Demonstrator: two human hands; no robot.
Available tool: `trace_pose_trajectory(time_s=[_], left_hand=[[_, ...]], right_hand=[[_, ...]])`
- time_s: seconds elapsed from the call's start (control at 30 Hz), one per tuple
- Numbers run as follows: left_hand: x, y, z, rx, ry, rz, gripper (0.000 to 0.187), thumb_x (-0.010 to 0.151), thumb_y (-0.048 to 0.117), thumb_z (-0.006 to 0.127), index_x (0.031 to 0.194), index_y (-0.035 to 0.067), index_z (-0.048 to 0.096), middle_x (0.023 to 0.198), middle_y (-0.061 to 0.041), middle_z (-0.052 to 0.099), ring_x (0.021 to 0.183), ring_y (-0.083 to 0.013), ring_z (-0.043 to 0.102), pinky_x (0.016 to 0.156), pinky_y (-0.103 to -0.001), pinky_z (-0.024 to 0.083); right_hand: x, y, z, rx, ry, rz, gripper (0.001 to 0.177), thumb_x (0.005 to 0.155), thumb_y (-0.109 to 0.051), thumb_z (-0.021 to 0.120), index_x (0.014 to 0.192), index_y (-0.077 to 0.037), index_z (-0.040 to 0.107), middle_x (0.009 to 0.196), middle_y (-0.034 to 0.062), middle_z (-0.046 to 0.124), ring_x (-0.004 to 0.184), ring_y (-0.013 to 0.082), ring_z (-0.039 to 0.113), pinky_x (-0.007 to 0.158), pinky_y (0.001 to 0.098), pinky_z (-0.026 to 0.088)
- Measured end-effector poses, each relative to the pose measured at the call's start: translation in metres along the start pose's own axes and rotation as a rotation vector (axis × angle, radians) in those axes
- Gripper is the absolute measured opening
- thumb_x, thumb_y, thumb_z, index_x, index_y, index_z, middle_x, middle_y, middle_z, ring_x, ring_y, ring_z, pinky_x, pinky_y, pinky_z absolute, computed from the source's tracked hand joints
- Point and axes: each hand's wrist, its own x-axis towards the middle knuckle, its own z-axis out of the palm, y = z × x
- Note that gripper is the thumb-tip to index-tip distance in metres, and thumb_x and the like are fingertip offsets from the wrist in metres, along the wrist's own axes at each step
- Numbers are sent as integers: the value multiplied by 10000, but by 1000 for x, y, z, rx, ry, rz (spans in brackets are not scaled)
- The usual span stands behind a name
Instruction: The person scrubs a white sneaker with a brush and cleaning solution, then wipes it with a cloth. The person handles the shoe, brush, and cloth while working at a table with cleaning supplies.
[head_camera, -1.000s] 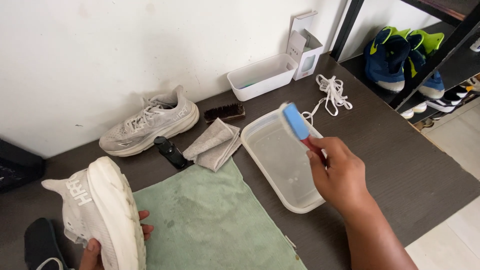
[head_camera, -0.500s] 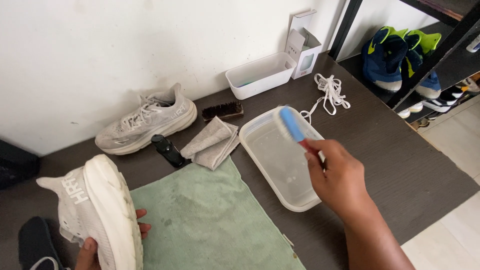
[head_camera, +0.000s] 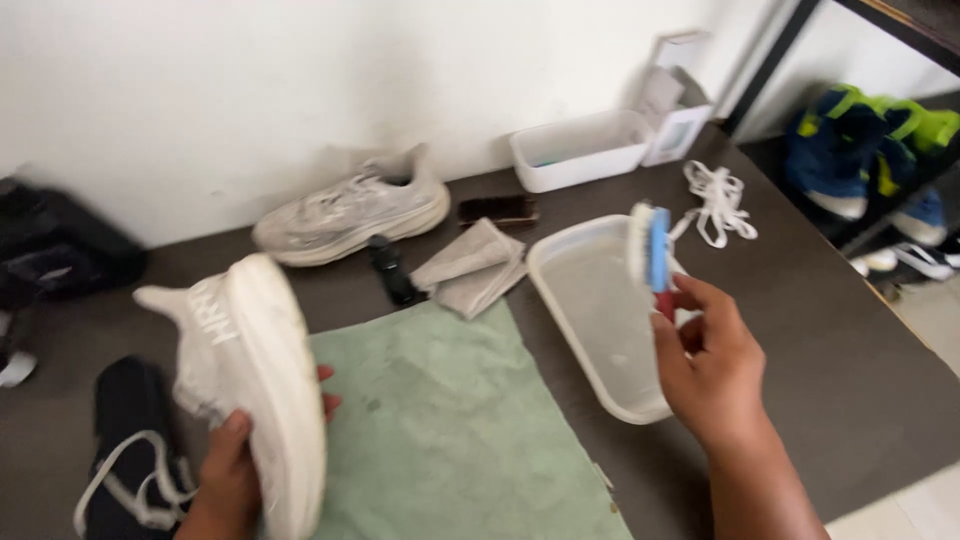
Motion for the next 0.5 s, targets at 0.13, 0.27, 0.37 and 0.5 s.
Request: trace_pose_trajectory(time_s=[0.13,0.27,0.37,0.5], left_hand=[[3,5,1,-143,-361,126,871,945,394,785,1511,-110,355,1486,-324,509,1191,-512,640,951,-532,576],[-4,20,18,-214,-415,136,854,961,343,829,1531,-74,349,1549,-244,459,1216,-549,608,979,-574,555],[-5,21,21,-287,-490,137,898,990,289,843,1570,-82,266,1539,-318,450,1370,-571,452,1077,-676,436],[-4,26,31,-331,-535,92,997,942,351,905,1586,-29,245,1445,-350,517,1341,-471,491,1076,-619,426]], right_hand=[[-10,-7,5,60,147,-150,466,972,-113,698,1426,-25,642,1134,39,701,694,134,580,748,322,502],[-5,8,9,168,258,-356,524,1005,65,690,1507,133,556,1105,213,667,628,171,500,652,310,476],[-3,6,3,-119,74,-261,487,1007,-118,667,1493,-89,666,1155,18,675,690,175,531,764,332,481],[-3,2,10,-62,29,-140,529,980,-150,674,1496,-45,628,1170,44,676,696,176,543,779,365,491]])
